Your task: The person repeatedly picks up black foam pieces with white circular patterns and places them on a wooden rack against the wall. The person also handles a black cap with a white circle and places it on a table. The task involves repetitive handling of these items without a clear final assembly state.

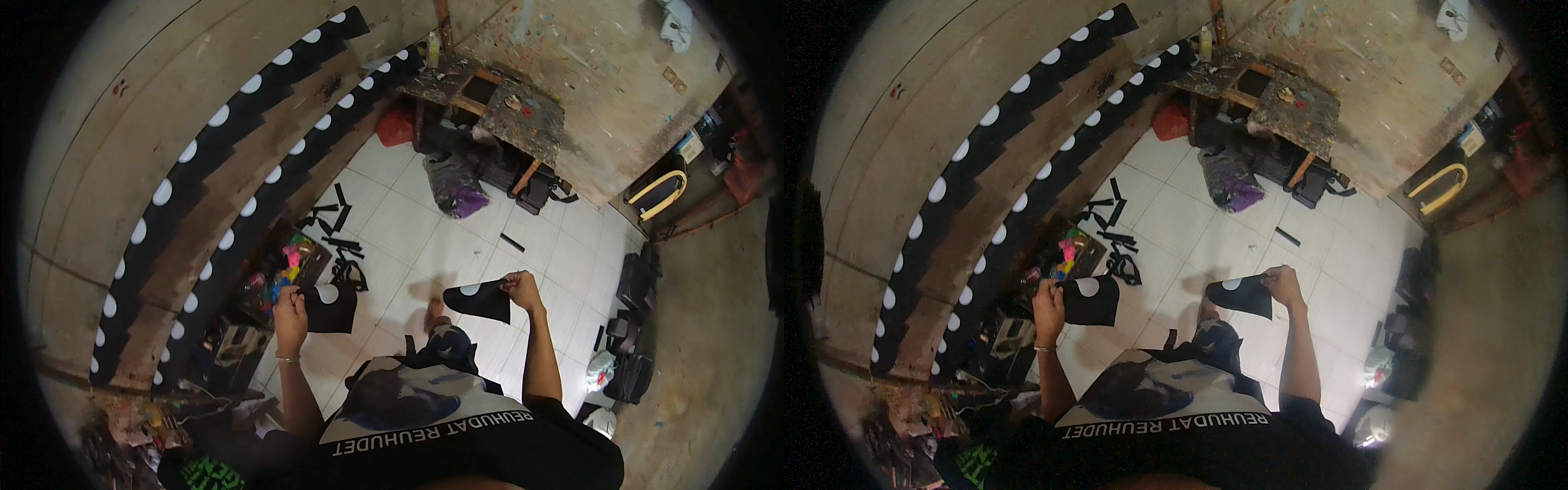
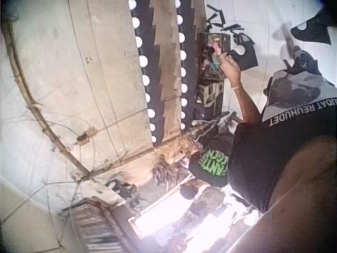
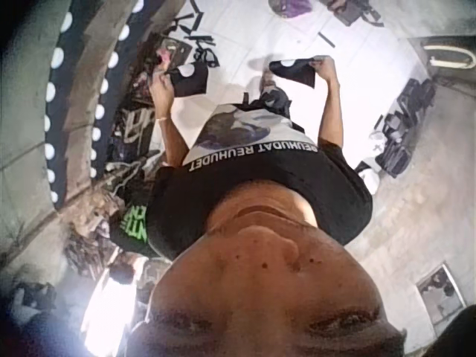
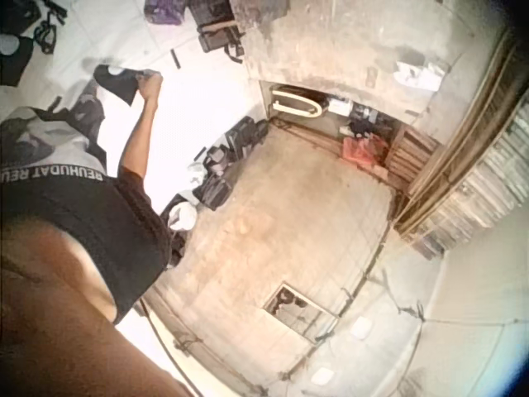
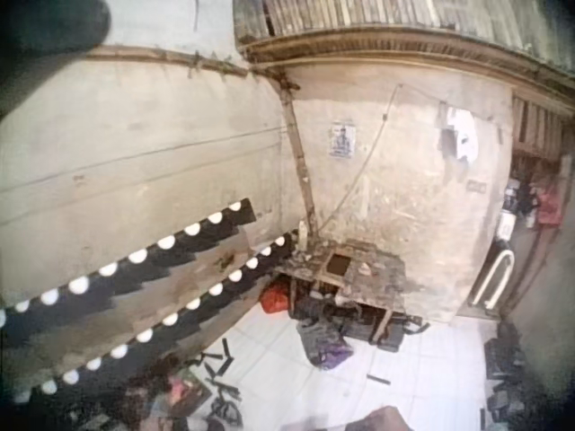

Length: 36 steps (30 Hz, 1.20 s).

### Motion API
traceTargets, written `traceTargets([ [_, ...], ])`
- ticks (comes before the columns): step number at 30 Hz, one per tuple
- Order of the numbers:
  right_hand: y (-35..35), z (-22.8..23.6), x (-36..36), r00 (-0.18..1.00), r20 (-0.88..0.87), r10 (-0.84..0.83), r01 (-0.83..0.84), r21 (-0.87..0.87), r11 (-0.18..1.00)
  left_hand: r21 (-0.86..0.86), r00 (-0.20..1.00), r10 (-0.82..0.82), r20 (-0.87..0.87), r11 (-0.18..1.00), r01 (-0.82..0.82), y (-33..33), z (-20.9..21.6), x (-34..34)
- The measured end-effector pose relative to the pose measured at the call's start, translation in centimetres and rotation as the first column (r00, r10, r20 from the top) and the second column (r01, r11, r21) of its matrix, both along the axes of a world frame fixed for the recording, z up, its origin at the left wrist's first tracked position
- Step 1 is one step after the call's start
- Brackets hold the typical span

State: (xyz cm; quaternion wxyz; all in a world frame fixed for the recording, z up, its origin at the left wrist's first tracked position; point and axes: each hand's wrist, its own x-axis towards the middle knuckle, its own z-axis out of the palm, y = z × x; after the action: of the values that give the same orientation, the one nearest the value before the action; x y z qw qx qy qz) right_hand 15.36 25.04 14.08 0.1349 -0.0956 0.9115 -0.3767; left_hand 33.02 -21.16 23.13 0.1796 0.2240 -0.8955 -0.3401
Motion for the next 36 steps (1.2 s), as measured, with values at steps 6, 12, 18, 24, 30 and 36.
traceTargets([
  [6, -4.2, 0.4, -20.1, 0.997, 0.052, 0.064, -0.053, -0.195, 0.979, 0.101, 0.99, 0.064, -0.126, 0.994, -0.051, -2.2, 2.4, -15.8],
  [12, -13.0, 9.7, -41.6, 0.962, -0.076, 0.263, -0.272, -0.357, 0.894, 0.377, 0.945, 0.245, -0.217, 0.914, -0.15, -2.7, 7.3, -25.9],
  [18, -22.7, 21.9, -61.7, 0.89, -0.237, 0.39, -0.452, -0.342, 0.824, 0.449, 0.886, 0.392, -0.248, 0.857, -0.253, -5.0, 10.2, -33.5],
  [24, -32.6, 30.4, -79.3, 0.741, -0.479, 0.47, -0.62, -0.22, 0.753, 0.474, 0.767, 0.557, -0.318, 0.794, -0.38, -6.6, 13.0, -39.8],
  [30, -42.9, 30.4, -92.5, 0.676, -0.29, 0.677, -0.732, -0.373, 0.57, 0.424, 0.655, 0.644, -0.395, 0.76, -0.492, -5.5, 15.9, -45.5],
  [36, -47.4, 24.2, -97.8, 0.588, -0.175, 0.79, -0.76, -0.454, 0.465, 0.405, 0.506, 0.778, -0.372, 0.627, -0.666, -2.3, 16.3, -52.1],
])
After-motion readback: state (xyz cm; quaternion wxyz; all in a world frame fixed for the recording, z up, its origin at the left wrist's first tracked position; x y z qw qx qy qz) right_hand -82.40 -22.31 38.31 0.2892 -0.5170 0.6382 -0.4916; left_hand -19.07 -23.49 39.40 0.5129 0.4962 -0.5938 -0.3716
